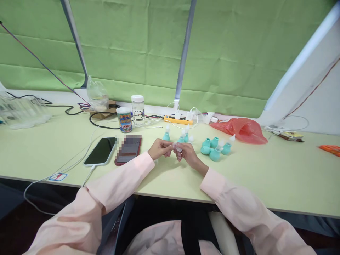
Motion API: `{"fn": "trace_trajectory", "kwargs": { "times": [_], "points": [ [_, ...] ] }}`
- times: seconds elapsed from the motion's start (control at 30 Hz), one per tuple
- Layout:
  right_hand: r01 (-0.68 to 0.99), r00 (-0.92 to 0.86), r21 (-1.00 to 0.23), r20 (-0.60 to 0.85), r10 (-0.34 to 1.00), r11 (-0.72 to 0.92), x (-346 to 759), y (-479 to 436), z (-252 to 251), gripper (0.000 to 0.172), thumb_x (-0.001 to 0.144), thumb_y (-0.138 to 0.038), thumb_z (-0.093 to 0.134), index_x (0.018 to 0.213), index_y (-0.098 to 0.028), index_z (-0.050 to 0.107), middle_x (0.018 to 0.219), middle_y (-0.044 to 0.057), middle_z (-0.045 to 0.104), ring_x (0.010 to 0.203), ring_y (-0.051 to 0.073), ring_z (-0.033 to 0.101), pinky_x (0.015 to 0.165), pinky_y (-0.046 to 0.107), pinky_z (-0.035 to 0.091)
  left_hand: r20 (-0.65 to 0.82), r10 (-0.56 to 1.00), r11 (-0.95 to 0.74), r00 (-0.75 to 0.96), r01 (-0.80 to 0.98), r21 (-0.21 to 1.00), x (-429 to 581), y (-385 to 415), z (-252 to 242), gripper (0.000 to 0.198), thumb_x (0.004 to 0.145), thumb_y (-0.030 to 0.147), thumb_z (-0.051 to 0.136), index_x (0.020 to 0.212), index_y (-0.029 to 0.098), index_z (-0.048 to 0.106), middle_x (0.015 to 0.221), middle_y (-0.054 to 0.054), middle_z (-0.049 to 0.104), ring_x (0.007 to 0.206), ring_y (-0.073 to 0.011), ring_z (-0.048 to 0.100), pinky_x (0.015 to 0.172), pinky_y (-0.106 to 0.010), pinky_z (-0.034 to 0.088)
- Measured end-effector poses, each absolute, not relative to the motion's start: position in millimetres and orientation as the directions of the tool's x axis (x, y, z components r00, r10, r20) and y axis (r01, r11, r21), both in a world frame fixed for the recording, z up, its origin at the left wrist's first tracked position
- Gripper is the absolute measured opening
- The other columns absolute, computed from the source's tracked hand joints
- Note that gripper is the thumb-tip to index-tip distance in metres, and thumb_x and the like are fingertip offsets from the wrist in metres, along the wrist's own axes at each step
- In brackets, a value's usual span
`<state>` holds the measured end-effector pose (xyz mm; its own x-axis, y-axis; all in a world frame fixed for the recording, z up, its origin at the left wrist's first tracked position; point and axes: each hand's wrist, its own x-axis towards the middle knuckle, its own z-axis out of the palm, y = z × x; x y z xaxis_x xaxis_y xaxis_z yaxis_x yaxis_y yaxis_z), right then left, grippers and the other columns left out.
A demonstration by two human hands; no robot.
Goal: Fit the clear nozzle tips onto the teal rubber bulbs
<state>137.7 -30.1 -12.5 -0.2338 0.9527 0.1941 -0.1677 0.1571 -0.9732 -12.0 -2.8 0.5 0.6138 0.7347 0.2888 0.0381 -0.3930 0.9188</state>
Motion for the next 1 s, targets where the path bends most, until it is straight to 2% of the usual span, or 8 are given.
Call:
{"fn": "trace_trajectory", "kwargs": {
  "times": [0.13, 0.23, 0.4, 0.47, 0.6, 0.7, 0.87, 1.0],
  "points": [
    [-0.171, -0.109, -0.952, 0.274, 0.956, 0.253, 140.5, -29.1, -8.6, 0.03, 0.07, -0.038, 0.049, 0.057, -0.012, 0.054, 0.039, -0.004, 0.038, 0.034, 0.007, 0.038, 0.036, 0.022, 0.033, 0.304, 0.78, -0.409, 0.547, 0.078, 0.909, -13.9, -0.8, 2.3, 0.04, 0.068, 0.042, 0.05, 0.082, 0.005, 0.061, 0.043, 0.001, 0.049, 0.039, -0.0062, 0.042, 0.042, -0.019, 0.037],
    [-0.129, 0.019, -0.917, 0.378, 0.926, 0.377, 144.7, -31.1, -3.1, 0.029, 0.07, -0.039, 0.048, 0.058, -0.014, 0.053, 0.042, -0.004, 0.038, 0.036, 0.007, 0.038, 0.038, 0.022, 0.033, 0.378, 0.816, -0.508, 0.436, 0.23, 0.83, -16.9, 1.3, 4.5, 0.038, 0.07, 0.039, 0.047, 0.08, 0.006, 0.061, 0.045, -0.001, 0.051, 0.041, -0.0072, 0.045, 0.044, -0.019, 0.037],
    [0.208, 0.195, -0.779, 0.626, 0.755, 0.592, 148.8, -40.3, 2.8, 0.024, 0.071, -0.041, 0.047, 0.071, -0.018, 0.052, 0.051, -0.003, 0.042, 0.045, 0.009, 0.04, 0.047, 0.024, 0.036, 0.524, 0.737, -0.661, 0.426, 0.614, 0.431, -21.4, 5.5, 4.2, 0.027, 0.072, 0.031, 0.044, 0.079, 0.013, 0.063, 0.054, -0.002, 0.057, 0.049, -0.0096, 0.049, 0.052, -0.021, 0.037],
    [0.309, 0.204, -0.726, 0.681, 0.703, 0.614, 148.8, -42.6, 2.8, 0.024, 0.072, -0.042, 0.045, 0.077, -0.019, 0.052, 0.056, -0.002, 0.044, 0.049, 0.01, 0.042, 0.051, 0.025, 0.036, 0.496, 0.712, -0.676, 0.497, 0.676, 0.293, -22.3, 7.4, 2.2, 0.025, 0.071, 0.029, 0.044, 0.082, 0.016, 0.062, 0.063, -0.003, 0.059, 0.055, -0.0114, 0.051, 0.055, -0.022, 0.038],
    [0.352, 0.197, -0.707, 0.697, 0.69, 0.614, 149.1, -42.0, 2.0, 0.026, 0.073, -0.041, 0.044, 0.087, -0.02, 0.049, 0.064, 0.0, 0.048, 0.053, 0.012, 0.043, 0.051, 0.025, 0.037, 0.418, 0.663, -0.719, 0.621, 0.684, 0.125, -21.9, 10.4, -2.9, 0.029, 0.068, 0.03, 0.048, 0.091, 0.017, 0.059, 0.083, -0.006, 0.057, 0.078, -0.0181, 0.051, 0.066, -0.027, 0.04],
    [0.388, 0.221, -0.676, 0.728, 0.649, 0.626, 152.0, -38.7, 2.9, 0.027, 0.074, -0.039, 0.044, 0.094, -0.021, 0.043, 0.073, 0.002, 0.05, 0.058, 0.013, 0.047, 0.055, 0.026, 0.039, 0.4, 0.618, -0.758, 0.677, 0.648, 0.074, -19.9, 10.6, -6.0, 0.033, 0.07, 0.03, 0.046, 0.099, 0.017, 0.055, 0.09, -0.008, 0.054, 0.086, -0.0199, 0.047, 0.072, -0.03, 0.039],
    [0.529, 0.295, -0.565, 0.822, 0.486, 0.633, 161.3, -30.6, 6.2, 0.024, 0.078, -0.037, 0.036, 0.095, -0.02, 0.037, 0.08, 0.004, 0.052, 0.071, 0.015, 0.05, 0.069, 0.03, 0.038, 0.31, 0.603, -0.781, 0.735, 0.623, 0.041, -16.3, 8.5, -10.8, 0.033, 0.072, 0.03, 0.044, 0.1, 0.016, 0.055, 0.086, -0.009, 0.055, 0.085, -0.0202, 0.046, 0.072, -0.031, 0.04],
    [0.575, 0.345, -0.618, 0.777, 0.526, 0.536, 168.0, -23.7, 7.0, 0.026, 0.081, -0.038, 0.027, 0.096, -0.019, 0.035, 0.071, 0.002, 0.054, 0.064, 0.014, 0.051, 0.066, 0.03, 0.038, 0.265, 0.587, -0.797, 0.765, 0.603, 0.027, -15.0, 8.5, -14.6, 0.032, 0.073, 0.029, 0.044, 0.1, 0.016, 0.054, 0.089, -0.009, 0.055, 0.085, -0.0197, 0.046, 0.074, -0.031, 0.039]
  ]
}}
